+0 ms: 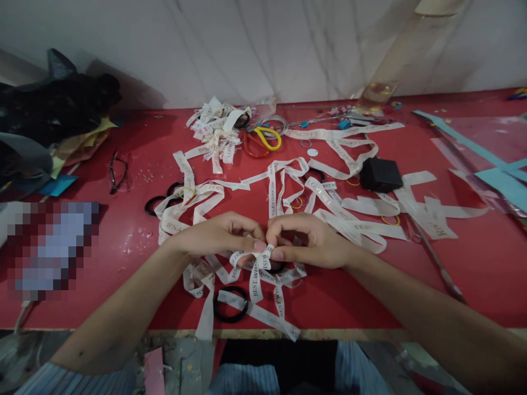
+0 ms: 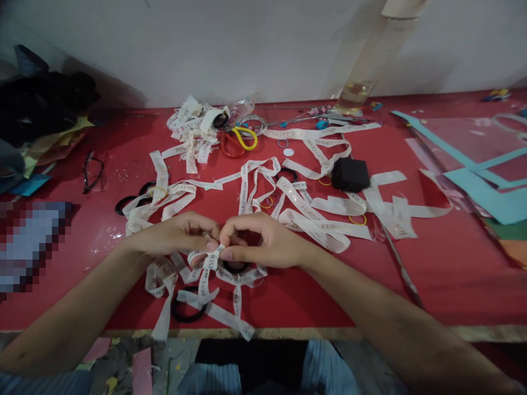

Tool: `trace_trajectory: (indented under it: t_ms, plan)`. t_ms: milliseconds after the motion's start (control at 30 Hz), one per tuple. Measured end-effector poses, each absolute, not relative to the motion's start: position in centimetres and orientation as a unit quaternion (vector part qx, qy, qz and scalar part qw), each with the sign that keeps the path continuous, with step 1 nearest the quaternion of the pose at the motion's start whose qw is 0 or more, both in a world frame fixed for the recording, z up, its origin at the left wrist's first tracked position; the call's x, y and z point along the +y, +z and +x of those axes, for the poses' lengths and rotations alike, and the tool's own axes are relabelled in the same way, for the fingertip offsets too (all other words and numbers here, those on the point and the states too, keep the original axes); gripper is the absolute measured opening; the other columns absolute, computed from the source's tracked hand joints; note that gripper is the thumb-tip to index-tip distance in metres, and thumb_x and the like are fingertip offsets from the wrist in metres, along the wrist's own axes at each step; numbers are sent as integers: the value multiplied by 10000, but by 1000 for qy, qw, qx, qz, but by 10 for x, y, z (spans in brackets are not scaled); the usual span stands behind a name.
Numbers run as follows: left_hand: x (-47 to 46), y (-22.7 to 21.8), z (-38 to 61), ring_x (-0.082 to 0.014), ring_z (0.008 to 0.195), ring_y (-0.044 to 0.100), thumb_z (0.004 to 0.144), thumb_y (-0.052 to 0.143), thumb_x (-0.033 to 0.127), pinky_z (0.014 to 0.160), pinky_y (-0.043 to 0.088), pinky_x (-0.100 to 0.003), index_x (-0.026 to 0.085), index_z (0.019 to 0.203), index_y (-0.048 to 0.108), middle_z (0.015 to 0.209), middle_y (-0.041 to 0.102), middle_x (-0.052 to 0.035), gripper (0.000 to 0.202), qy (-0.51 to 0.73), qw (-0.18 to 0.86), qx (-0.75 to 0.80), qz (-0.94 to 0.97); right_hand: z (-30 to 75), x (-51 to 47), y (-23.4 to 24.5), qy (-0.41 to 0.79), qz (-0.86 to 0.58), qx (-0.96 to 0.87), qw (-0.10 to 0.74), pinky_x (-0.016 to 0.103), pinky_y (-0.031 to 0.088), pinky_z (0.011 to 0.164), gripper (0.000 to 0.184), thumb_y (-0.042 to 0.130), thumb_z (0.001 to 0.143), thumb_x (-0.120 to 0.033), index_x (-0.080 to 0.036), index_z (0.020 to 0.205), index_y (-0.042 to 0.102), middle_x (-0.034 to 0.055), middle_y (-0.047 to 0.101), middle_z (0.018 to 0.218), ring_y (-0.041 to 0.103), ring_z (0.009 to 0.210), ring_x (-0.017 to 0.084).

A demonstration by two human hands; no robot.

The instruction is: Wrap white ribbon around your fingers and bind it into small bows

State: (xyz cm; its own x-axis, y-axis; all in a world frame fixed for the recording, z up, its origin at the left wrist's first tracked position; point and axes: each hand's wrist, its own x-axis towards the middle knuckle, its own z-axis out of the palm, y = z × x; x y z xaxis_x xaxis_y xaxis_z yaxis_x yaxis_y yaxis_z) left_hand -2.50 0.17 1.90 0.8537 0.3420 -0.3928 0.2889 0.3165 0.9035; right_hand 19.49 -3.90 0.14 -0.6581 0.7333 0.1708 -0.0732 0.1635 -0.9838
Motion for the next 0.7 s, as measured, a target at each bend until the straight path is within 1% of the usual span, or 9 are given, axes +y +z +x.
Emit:
trace_trajectory:
  t_ms: [200, 300, 367, 500, 600, 700]
  plan:
    - [0, 20, -25, -57, 531, 541, 837, 720, 337, 547, 433, -164, 126, 805, 656, 592, 614, 27, 222, 68, 789, 282, 542, 194, -39, -1, 590, -247, -672, 373, 195, 372, 541, 128, 718, 845, -251, -148, 855, 644, -50, 495, 646, 444, 572, 67]
    - [0, 22, -25, -60, 519, 566, 821, 741, 335, 546, 450, -159, 123, 823, 658, 585, 639, 20, 228, 81, 785, 279, 547, 194, -39, -2, 560, -250, -692, 381, 205, 391, 561, 97, 704, 849, -232, -145, 857, 660, -39, 522, 649, 471, 583, 75]
    - [1, 24, -25, -60, 521, 574, 818, 745, 327, 540, 449, -153, 125, 832, 656, 584, 644, 22, 221, 86, 770, 288, 562, 194, -38, -1, 544, -261, -703, 376, 211, 408, 575, 103, 697, 854, -246, -148, 849, 664, -24, 561, 661, 497, 595, 83]
    - [2, 28, -26, -57, 561, 588, 809, 755, 273, 584, 465, -145, 140, 831, 667, 607, 655, 35, 161, 115, 697, 320, 631, 193, -38, 0, 527, -301, -707, 364, 206, 433, 602, 93, 678, 867, -245, -153, 862, 665, -2, 626, 709, 550, 636, 91]
    - [3, 29, -28, -63, 614, 617, 824, 737, 247, 646, 476, -147, 157, 864, 692, 645, 678, 36, 109, 139, 621, 331, 697, 192, -38, 1, 520, -322, -706, 357, 202, 431, 598, 93, 665, 876, -247, -156, 862, 664, -3, 630, 718, 556, 641, 88]
    - [3, 29, -29, -73, 642, 635, 847, 712, 259, 675, 472, -153, 165, 881, 705, 661, 692, 32, 100, 152, 563, 336, 740, 192, -37, 2, 515, -336, -706, 351, 200, 424, 592, 109, 660, 884, -263, -158, 858, 659, -6, 632, 728, 547, 637, 85]
